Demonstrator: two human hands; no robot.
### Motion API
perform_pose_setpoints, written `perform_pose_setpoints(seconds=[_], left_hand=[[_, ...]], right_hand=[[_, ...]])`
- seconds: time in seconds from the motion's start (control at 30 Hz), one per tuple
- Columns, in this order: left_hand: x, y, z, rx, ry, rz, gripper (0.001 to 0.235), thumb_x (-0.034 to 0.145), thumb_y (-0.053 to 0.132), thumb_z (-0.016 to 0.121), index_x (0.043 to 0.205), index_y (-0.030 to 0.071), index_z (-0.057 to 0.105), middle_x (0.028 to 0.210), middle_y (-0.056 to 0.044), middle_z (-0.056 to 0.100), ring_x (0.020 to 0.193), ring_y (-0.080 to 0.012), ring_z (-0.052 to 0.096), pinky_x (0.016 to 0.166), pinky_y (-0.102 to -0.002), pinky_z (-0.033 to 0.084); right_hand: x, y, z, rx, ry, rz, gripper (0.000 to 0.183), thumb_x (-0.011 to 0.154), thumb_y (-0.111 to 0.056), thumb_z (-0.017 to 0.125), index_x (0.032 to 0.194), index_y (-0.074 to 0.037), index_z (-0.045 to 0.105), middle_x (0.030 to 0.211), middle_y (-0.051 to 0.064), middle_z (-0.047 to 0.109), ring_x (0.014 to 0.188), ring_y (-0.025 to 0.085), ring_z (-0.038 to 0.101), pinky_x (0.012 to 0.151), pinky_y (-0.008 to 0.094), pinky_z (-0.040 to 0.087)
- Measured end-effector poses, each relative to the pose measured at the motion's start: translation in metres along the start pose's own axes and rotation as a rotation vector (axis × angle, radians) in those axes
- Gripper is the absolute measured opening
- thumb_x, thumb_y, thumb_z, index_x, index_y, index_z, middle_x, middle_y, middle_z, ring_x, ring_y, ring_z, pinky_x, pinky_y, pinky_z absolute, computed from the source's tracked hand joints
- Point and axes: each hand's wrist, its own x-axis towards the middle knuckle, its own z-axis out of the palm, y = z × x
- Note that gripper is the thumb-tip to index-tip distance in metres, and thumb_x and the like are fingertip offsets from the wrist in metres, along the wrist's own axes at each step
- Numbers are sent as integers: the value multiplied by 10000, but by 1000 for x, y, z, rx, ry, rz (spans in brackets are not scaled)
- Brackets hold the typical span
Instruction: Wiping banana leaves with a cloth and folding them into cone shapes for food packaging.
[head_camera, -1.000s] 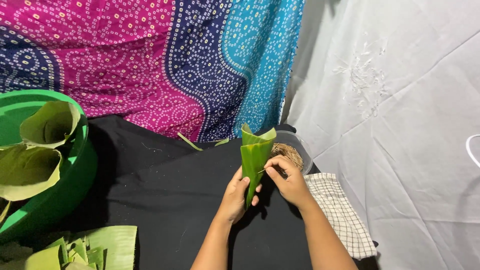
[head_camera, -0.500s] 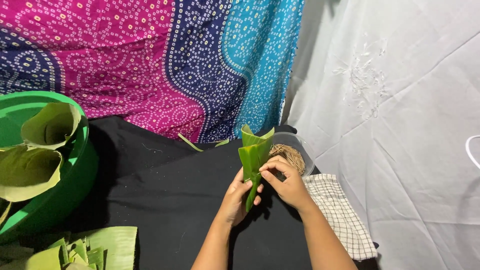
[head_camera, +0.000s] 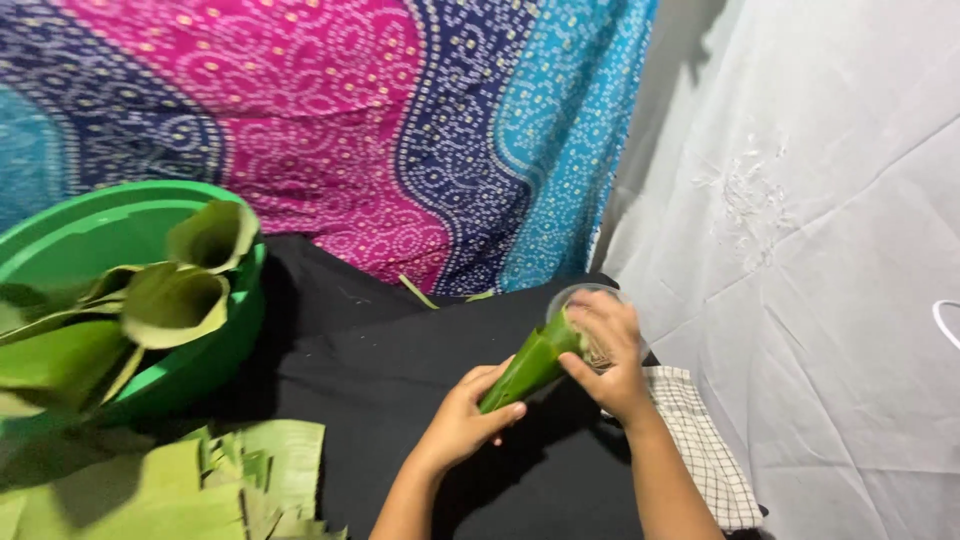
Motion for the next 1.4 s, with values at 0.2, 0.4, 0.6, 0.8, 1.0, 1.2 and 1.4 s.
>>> perform_pose_setpoints(seconds=[0.2,0.4,0.6,0.8,1.0,1.2,1.4], left_hand=[[-85,-1,-45,4,281,113,587,769,-8,795,1345,68,712,1171,-40,613,879,-142,678,740,-236,606],[-135,-27,-59,-551,691,188,585,793,-20,749,1360,-6,608,1265,-224,747,959,-286,741,786,-361,619],[-142,-61,-65,-1248,658,199,237,1024,167,563,1185,-6,585,1135,-142,615,1072,-239,593,1032,-382,489],[-160,-19,-74,-1233,702,157,499,1041,149,387,1514,-4,425,1519,-178,496,1312,-267,490,1140,-399,383],[-159,-27,-70,-998,754,164,516,1047,215,384,1514,-1,413,1518,-198,513,1360,-277,485,1167,-398,350],[-172,-18,-83,-924,831,71,612,1014,243,455,1614,162,365,1434,-122,615,1152,-267,652,932,-347,516],[-185,-8,-81,-508,808,-124,596,1013,380,411,1574,181,414,1666,-14,401,1505,-170,411,1196,-301,338]], right_hand=[[-22,-36,31,546,-312,359,570,756,-74,823,1284,-43,610,1206,93,702,1105,199,668,1019,333,496],[-59,-91,72,747,-316,535,317,755,78,772,1067,23,754,956,105,814,846,170,743,800,287,582],[-99,-115,114,359,-401,248,728,686,-158,896,1325,-42,569,1187,117,681,1025,233,730,891,328,584],[-95,-158,119,577,-411,571,360,812,-165,776,1133,-10,730,886,71,760,728,144,654,693,270,534],[-122,-168,157,-20,-219,-204,268,750,-138,815,1009,-85,767,1292,170,599,1256,388,524,1027,458,485],[-141,-178,173,331,210,-346,414,843,-271,711,1136,-194,428,1291,105,385,1257,306,473,1116,529,505],[-107,-210,172,656,-389,337,704,826,-46,534,1517,-61,403,1570,117,486,1422,267,498,1156,376,384]])
